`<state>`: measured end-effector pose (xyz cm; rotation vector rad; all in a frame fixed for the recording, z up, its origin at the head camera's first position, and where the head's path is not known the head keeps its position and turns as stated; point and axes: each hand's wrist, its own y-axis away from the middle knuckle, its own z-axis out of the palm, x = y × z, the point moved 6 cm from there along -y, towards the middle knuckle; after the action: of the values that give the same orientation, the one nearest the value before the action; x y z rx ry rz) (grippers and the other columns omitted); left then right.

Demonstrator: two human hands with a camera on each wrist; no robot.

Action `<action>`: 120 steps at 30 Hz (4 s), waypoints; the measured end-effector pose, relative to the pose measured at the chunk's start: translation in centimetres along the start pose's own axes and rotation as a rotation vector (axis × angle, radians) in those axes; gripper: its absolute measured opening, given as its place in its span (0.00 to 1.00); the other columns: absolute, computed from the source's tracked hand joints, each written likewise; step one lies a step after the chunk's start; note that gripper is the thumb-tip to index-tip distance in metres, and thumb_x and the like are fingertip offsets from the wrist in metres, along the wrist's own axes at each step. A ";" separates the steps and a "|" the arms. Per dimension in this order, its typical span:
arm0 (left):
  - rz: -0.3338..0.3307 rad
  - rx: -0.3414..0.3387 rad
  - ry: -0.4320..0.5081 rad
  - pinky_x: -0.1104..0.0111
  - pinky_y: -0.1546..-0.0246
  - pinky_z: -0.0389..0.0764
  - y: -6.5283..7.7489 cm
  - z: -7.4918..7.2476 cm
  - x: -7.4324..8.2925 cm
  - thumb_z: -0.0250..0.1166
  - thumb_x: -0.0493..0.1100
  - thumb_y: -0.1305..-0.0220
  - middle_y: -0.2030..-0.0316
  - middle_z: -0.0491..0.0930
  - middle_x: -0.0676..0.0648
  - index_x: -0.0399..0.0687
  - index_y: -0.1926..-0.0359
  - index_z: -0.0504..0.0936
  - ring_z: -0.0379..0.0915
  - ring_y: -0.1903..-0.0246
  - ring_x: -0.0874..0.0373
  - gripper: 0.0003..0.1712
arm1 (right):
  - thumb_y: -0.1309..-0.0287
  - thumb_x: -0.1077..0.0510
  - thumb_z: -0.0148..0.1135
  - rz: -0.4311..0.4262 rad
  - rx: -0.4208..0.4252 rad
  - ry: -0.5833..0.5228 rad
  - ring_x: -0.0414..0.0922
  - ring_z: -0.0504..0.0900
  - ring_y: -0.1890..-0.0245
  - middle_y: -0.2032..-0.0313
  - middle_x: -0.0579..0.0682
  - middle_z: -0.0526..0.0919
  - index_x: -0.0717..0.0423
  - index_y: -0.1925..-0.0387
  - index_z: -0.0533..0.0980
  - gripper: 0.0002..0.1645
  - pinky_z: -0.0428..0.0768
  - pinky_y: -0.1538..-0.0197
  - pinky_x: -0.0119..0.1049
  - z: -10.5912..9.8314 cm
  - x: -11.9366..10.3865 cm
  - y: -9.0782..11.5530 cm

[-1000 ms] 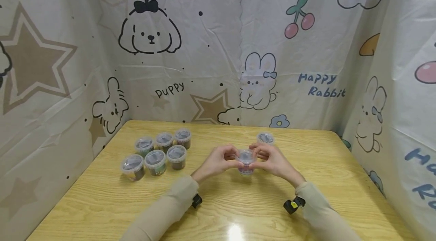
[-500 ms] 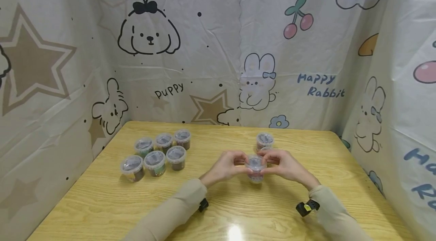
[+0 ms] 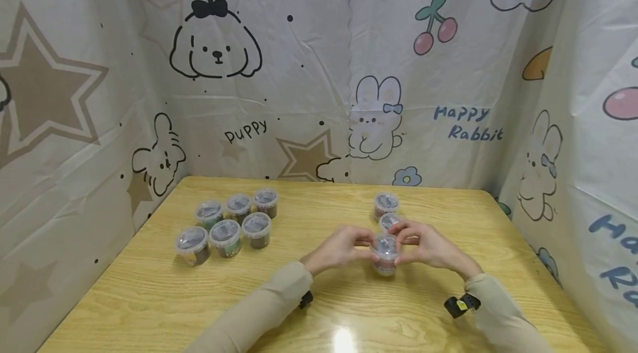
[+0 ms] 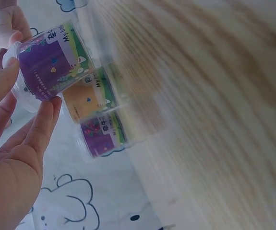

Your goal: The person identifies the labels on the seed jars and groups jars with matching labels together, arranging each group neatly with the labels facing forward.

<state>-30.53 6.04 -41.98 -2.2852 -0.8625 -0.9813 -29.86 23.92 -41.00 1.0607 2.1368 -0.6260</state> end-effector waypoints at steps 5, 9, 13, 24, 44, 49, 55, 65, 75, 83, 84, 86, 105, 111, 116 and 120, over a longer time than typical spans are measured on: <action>0.011 -0.018 -0.040 0.76 0.49 0.80 -0.6 0.5 0.6 0.73 0.46 0.43 0.53 0.86 0.50 0.49 0.61 0.84 0.82 0.51 0.62 0.11 | 0.54 0.54 0.78 0.002 -0.005 -0.003 0.53 0.75 0.45 0.46 0.58 0.76 0.52 0.73 0.77 0.15 0.83 0.45 0.42 -0.7 0.5 0.6; 0.029 -0.042 -0.081 0.77 0.49 0.80 -1.0 1.2 1.0 0.72 0.48 0.42 0.54 0.86 0.52 0.51 0.61 0.84 0.81 0.51 0.64 0.10 | 0.54 0.54 0.78 0.009 -0.030 0.006 0.52 0.74 0.45 0.46 0.58 0.76 0.52 0.74 0.76 0.15 0.84 0.46 0.43 -1.0 0.8 1.1; 0.038 -0.059 -0.105 0.77 0.48 0.79 -1.3 1.9 1.1 0.71 0.48 0.41 0.53 0.86 0.53 0.53 0.62 0.84 0.81 0.50 0.65 0.09 | 0.53 0.54 0.77 0.012 -0.056 -0.001 0.54 0.73 0.45 0.46 0.58 0.76 0.52 0.75 0.77 0.14 0.84 0.46 0.44 -1.2 1.2 1.6; 0.077 -0.059 -0.171 0.79 0.49 0.79 -1.9 2.9 1.4 0.70 0.45 0.39 0.53 0.86 0.55 0.52 0.59 0.85 0.80 0.51 0.67 0.08 | 0.55 0.54 0.78 0.036 -0.090 -0.016 0.47 0.71 0.45 0.48 0.55 0.73 0.53 0.76 0.77 0.15 0.83 0.45 0.45 -1.5 2.2 2.2; 0.056 -0.025 -0.121 0.76 0.47 0.78 -1.5 1.6 1.1 0.76 0.50 0.48 0.59 0.85 0.58 0.54 0.68 0.79 0.78 0.54 0.70 0.14 | 0.53 0.50 0.78 0.027 -0.043 -0.002 0.44 0.72 0.48 0.51 0.52 0.73 0.49 0.75 0.77 0.15 0.82 0.44 0.38 -1.0 1.0 1.3; 0.061 -0.007 -0.021 0.77 0.48 0.79 -1.2 0.1 0.9 0.78 0.46 0.49 0.63 0.82 0.56 0.49 0.67 0.78 0.77 0.58 0.71 0.16 | 0.53 0.51 0.78 0.006 -0.007 -0.021 0.44 0.74 0.50 0.52 0.54 0.74 0.51 0.74 0.77 0.16 0.84 0.47 0.37 -0.9 0.1 0.2; 0.030 0.061 0.073 0.73 0.51 0.82 -1.1 -2.3 0.4 0.78 0.45 0.51 0.64 0.80 0.53 0.47 0.67 0.78 0.79 0.58 0.66 0.17 | 0.54 0.50 0.78 0.017 0.075 -0.032 0.49 0.76 0.48 0.50 0.52 0.78 0.48 0.70 0.78 0.15 0.84 0.48 0.37 -1.3 -1.1 -1.3; -0.015 0.146 0.105 0.69 0.50 0.83 -1.5 -5.2 -1.3 0.78 0.44 0.49 0.58 0.81 0.50 0.46 0.67 0.78 0.80 0.54 0.57 0.16 | 0.50 0.50 0.76 0.014 0.148 0.012 0.53 0.81 0.47 0.46 0.56 0.80 0.49 0.67 0.79 0.14 0.83 0.44 0.47 -1.5 -2.1 -4.4; -0.028 0.257 0.020 0.57 0.43 0.81 -2.8 -6.5 -2.5 0.76 0.46 0.47 0.55 0.83 0.47 0.46 0.60 0.79 0.80 0.49 0.51 0.17 | 0.51 0.48 0.76 0.072 0.229 0.107 0.54 0.84 0.50 0.44 0.58 0.81 0.51 0.64 0.82 0.16 0.84 0.47 0.45 -2.0 -1.3 -7.0; -0.089 0.307 -0.158 0.55 0.45 0.81 -3.7 -6.3 -3.4 0.74 0.47 0.44 0.53 0.85 0.46 0.48 0.61 0.79 0.81 0.48 0.47 0.14 | 0.52 0.51 0.77 0.067 0.269 0.198 0.55 0.84 0.50 0.46 0.57 0.83 0.48 0.71 0.82 0.11 0.84 0.47 0.47 -2.0 -0.6 -8.5; -0.090 0.309 -0.161 0.56 0.45 0.81 -3.8 -6.3 -3.4 0.74 0.46 0.44 0.53 0.85 0.46 0.48 0.62 0.79 0.80 0.47 0.47 0.14 | 0.52 0.51 0.77 0.072 0.268 0.208 0.55 0.84 0.50 0.45 0.57 0.82 0.48 0.73 0.82 0.10 0.84 0.47 0.48 -2.0 -0.5 -8.6; -0.098 0.313 -0.172 0.56 0.45 0.81 -4.0 -6.3 -3.6 0.73 0.46 0.44 0.51 0.84 0.46 0.48 0.63 0.79 0.80 0.46 0.46 0.13 | 0.50 0.52 0.76 0.079 0.265 0.229 0.56 0.84 0.50 0.44 0.58 0.81 0.48 0.73 0.81 0.10 0.84 0.47 0.49 -1.9 -0.4 -8.9; -0.110 0.289 -0.298 0.61 0.49 0.83 -5.7 -5.9 -6.1 0.72 0.40 0.43 0.51 0.83 0.45 0.44 0.67 0.76 0.79 0.51 0.51 0.12 | 0.45 0.64 0.70 0.002 0.229 0.465 0.41 0.80 0.71 0.63 0.52 0.88 0.57 0.66 0.85 0.04 0.82 0.68 0.35 -0.4 0.6 -11.5; -0.133 0.285 -0.323 0.63 0.53 0.82 -5.9 -5.8 -6.5 0.71 0.40 0.42 0.55 0.83 0.46 0.44 0.67 0.75 0.79 0.53 0.52 0.11 | 0.43 0.66 0.68 0.012 0.230 0.487 0.49 0.85 0.59 0.60 0.54 0.88 0.59 0.63 0.85 0.05 0.85 0.55 0.45 -0.1 0.7 -11.8; -0.147 0.296 -0.307 0.63 0.54 0.83 -5.7 -6.0 -6.9 0.71 0.40 0.42 0.54 0.83 0.45 0.44 0.66 0.75 0.79 0.54 0.52 0.11 | 0.41 0.65 0.65 0.027 0.200 0.510 0.55 0.83 0.52 0.55 0.57 0.87 0.60 0.61 0.85 0.07 0.80 0.46 0.52 0.3 0.7 -12.1; -0.146 0.316 -0.282 0.62 0.50 0.83 -5.6 -6.0 -7.1 0.71 0.40 0.41 0.51 0.83 0.45 0.45 0.66 0.75 0.79 0.50 0.51 0.11 | 0.39 0.64 0.63 0.069 0.186 0.515 0.57 0.79 0.46 0.51 0.58 0.85 0.60 0.59 0.85 0.08 0.75 0.39 0.56 0.4 0.8 -12.2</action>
<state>-41.01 3.41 -42.68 -2.1350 -1.2220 -0.5363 -40.15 17.26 -40.40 1.5230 2.4944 -0.5703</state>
